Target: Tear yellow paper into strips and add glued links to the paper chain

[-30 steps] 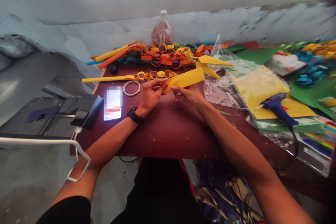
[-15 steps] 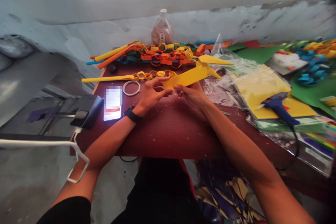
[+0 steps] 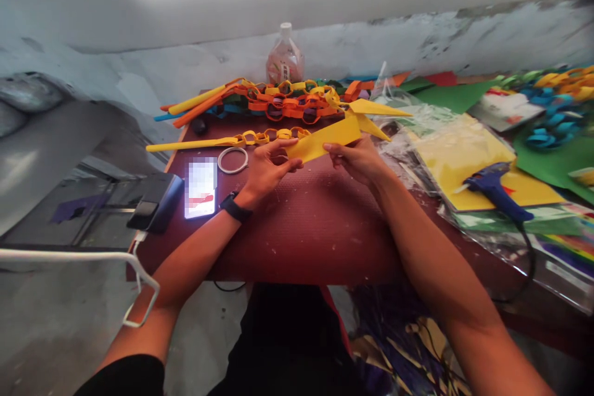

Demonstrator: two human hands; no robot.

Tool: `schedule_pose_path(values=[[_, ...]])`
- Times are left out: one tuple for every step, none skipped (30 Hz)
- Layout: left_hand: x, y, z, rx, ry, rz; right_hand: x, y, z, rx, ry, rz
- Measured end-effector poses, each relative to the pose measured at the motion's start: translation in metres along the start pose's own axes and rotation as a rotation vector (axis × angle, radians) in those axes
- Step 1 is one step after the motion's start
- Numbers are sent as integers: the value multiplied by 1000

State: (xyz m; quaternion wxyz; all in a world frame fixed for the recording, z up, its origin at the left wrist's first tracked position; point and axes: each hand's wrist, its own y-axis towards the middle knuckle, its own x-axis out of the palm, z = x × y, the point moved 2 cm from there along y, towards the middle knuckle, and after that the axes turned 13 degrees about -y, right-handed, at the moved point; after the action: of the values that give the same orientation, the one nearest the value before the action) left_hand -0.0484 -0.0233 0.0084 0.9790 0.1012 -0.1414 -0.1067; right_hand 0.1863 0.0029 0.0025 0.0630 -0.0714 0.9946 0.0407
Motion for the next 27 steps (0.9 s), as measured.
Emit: schedule_pose_path(values=[[0, 0, 1, 0, -2, 5, -6, 1, 0, 3, 7, 4], [0, 0, 2, -1, -1, 10, -12, 2, -1, 6, 9, 7], [0, 0, 2, -3, 1, 14, -18, 3, -2, 11, 3, 6], [0, 0, 2, -5, 4, 16, -23, 4, -2, 16, -11, 2], [0, 0, 2, -7, 5, 16, -28, 4, -3, 20, -30, -7], [-1, 0, 2, -7, 6, 13, -33, 4, -3, 25, -52, -19], [-1, 0, 1, -9, 8, 6, -37, 4, -3, 30, -71, -31], [-3, 1, 0, -14, 12, -4, -40, 3, -4, 35, -84, -40], [-4, 1, 0, -18, 21, -15, -42, 3, -4, 38, -95, -46], [-6, 3, -1, -18, 34, -23, -43, 3, -5, 37, -103, -50], [-9, 4, -2, -16, 48, -28, -43, 2, -7, 31, -111, -53], [-11, 6, -2, -10, 60, -27, -43, 2, -8, 19, -118, -56], [-13, 8, -2, 1, 65, -20, -41, 1, -10, 5, -125, -62], [-15, 9, -2, 17, 62, -10, -39, 1, -11, -8, -132, -76], [-16, 11, -2, 33, 55, -4, -37, 0, -13, -20, -137, -93], [-17, 11, -3, 47, 49, -7, -34, -1, -14, -31, -143, -116], [-16, 11, -3, 58, 45, -18, -30, -2, -15, -40, -151, -143], [-16, 11, -4, 64, 45, -38, -26, -3, -15, -47, -161, -170], [-15, 11, -6, 66, 47, -65, -23, -4, -15, -52, -174, -196], [-13, 10, -7, 68, 49, -91, -19, -5, -15, -56, -187, -215], [-12, 9, -9, 69, 48, -111, -17, -5, -14, -61, -196, -224], [-12, 9, -11, 74, 45, -123, -16, -5, -14, -64, -200, -224], [-12, 8, -13, 80, 41, -126, -15, -5, -14, -68, -199, -218], [-11, 8, -15, 85, 35, -122, -16, -5, -14, -71, -198, -211], [-11, 8, -17, 88, 31, -117, -17, -5, -15, -75, -197, -207], [-11, 8, -18, 88, 27, -114, -19, -4, -15, -78, -202, -208], [-10, 8, -20, 85, 23, -113, -21, -4, -16, -78, -212, -213]])
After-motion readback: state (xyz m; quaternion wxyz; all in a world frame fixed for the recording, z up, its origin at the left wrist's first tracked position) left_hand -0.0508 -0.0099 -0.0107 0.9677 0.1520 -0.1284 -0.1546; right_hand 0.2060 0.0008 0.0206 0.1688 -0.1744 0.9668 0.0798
